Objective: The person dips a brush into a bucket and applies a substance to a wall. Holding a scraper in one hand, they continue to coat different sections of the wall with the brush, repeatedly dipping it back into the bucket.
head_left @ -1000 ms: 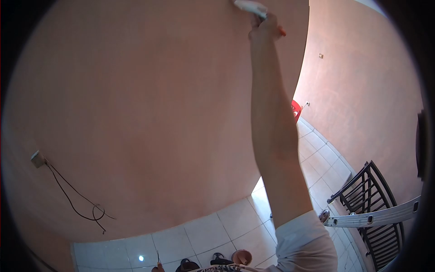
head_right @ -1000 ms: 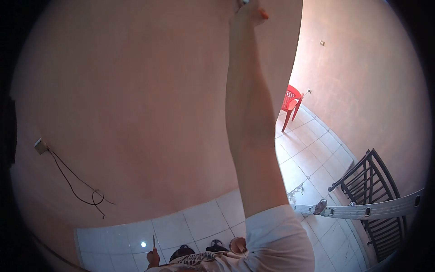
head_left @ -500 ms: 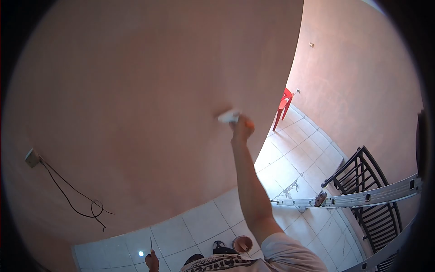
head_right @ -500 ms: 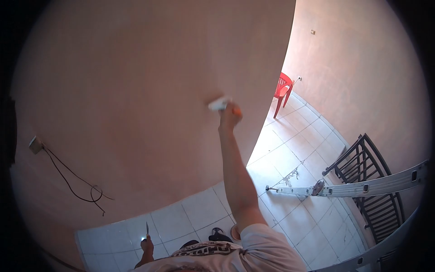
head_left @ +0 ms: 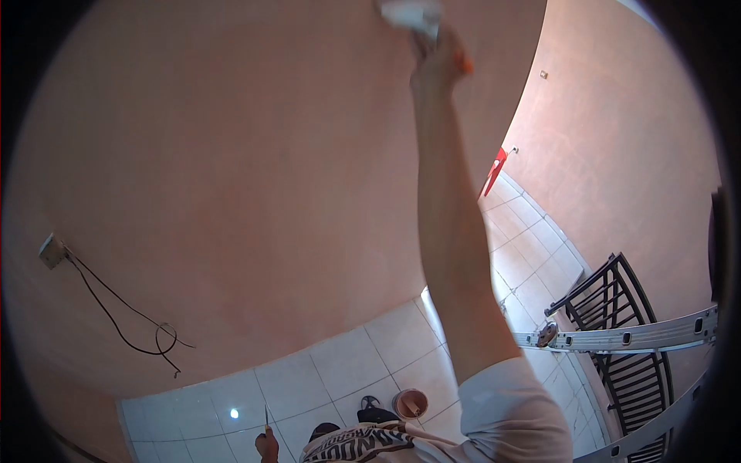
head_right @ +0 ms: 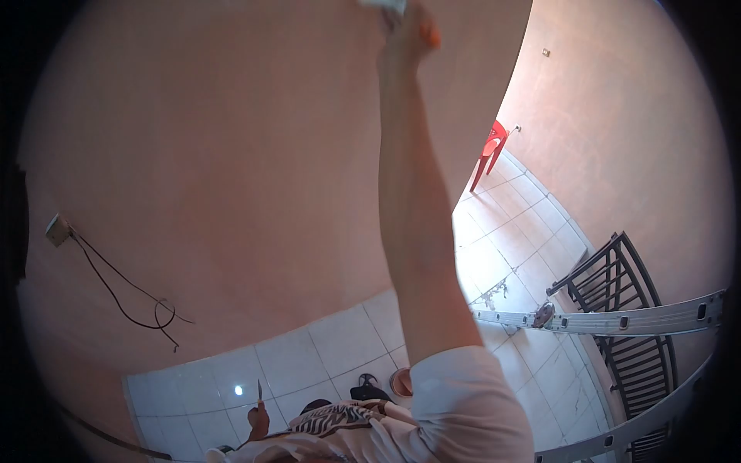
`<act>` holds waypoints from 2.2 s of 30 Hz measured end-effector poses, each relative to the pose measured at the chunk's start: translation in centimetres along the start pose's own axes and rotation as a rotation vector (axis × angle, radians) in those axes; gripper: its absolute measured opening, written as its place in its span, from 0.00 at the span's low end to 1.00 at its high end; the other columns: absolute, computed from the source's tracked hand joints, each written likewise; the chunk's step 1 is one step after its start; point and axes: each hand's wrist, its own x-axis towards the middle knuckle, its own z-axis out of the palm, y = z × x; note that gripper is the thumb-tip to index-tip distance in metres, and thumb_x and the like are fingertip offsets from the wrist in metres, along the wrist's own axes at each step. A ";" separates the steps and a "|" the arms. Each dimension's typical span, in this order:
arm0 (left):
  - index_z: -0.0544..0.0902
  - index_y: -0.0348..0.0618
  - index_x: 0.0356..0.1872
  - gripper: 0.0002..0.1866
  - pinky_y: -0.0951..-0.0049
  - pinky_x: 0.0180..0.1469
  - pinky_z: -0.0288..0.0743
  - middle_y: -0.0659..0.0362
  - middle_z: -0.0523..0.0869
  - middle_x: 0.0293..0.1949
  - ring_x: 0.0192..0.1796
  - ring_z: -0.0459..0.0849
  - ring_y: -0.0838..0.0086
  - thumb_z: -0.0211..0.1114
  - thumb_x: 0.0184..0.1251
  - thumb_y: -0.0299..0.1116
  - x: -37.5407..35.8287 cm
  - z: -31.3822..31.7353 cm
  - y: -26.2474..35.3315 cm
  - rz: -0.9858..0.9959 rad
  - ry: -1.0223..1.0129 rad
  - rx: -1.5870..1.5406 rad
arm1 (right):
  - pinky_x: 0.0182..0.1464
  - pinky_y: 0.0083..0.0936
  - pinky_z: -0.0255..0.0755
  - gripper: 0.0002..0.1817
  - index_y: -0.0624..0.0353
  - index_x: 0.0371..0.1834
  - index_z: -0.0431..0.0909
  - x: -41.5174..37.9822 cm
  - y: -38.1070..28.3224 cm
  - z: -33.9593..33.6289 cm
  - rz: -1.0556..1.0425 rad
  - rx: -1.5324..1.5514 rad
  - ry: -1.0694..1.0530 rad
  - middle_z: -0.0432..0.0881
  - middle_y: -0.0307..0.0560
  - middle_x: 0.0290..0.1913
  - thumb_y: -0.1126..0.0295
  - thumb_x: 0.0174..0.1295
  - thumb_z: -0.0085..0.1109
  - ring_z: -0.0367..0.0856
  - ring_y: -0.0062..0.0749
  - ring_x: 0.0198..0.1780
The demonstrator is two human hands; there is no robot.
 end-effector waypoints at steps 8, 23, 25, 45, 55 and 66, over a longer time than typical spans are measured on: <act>0.79 0.29 0.18 0.35 0.47 0.34 0.71 0.38 0.82 0.22 0.28 0.81 0.44 0.58 0.65 0.59 1.4 -3.1 -0.8 0.056 -0.008 0.140 | 0.47 0.36 0.84 0.12 0.63 0.48 0.75 -25.9 -1.2 -19.6 0.432 -0.517 0.596 0.80 0.50 0.47 0.69 0.65 0.58 0.83 0.40 0.46; 0.79 0.29 0.21 0.34 0.51 0.34 0.71 0.41 0.82 0.22 0.28 0.81 0.48 0.57 0.65 0.58 2.4 -0.5 3.0 0.054 0.004 -0.017 | 0.46 0.40 0.85 0.13 0.67 0.49 0.69 3.5 -3.8 1.8 0.068 -0.042 -0.037 0.79 0.56 0.46 0.72 0.65 0.54 0.84 0.45 0.42; 0.80 0.29 0.22 0.34 0.49 0.36 0.73 0.39 0.83 0.24 0.31 0.83 0.44 0.57 0.64 0.59 1.2 -0.9 2.3 0.037 -0.047 0.015 | 0.47 0.45 0.84 0.12 0.64 0.50 0.68 -1.3 -1.0 -3.7 0.075 -0.082 0.073 0.79 0.52 0.47 0.71 0.67 0.53 0.84 0.44 0.44; 0.78 0.28 0.20 0.34 0.50 0.32 0.68 0.41 0.80 0.21 0.26 0.78 0.49 0.57 0.66 0.57 2.9 0.6 2.4 0.047 0.050 -0.188 | 0.45 0.36 0.86 0.13 0.67 0.48 0.71 1.8 -3.0 8.0 -0.011 0.057 0.013 0.80 0.57 0.48 0.71 0.65 0.54 0.84 0.46 0.45; 0.80 0.29 0.18 0.36 0.47 0.36 0.73 0.37 0.82 0.23 0.30 0.82 0.42 0.58 0.64 0.60 1.1 -3.0 -3.0 0.057 -0.061 0.167 | 0.52 0.41 0.83 0.13 0.60 0.51 0.70 -28.3 -0.6 -14.2 0.464 -0.465 0.493 0.77 0.52 0.52 0.67 0.68 0.55 0.82 0.42 0.50; 0.78 0.28 0.20 0.34 0.51 0.31 0.68 0.43 0.80 0.20 0.25 0.78 0.51 0.57 0.66 0.57 4.8 -3.1 0.2 0.030 0.056 -0.186 | 0.47 0.38 0.85 0.15 0.64 0.44 0.63 -3.3 -3.2 6.3 -0.062 -0.169 0.217 0.76 0.52 0.46 0.77 0.57 0.57 0.82 0.38 0.45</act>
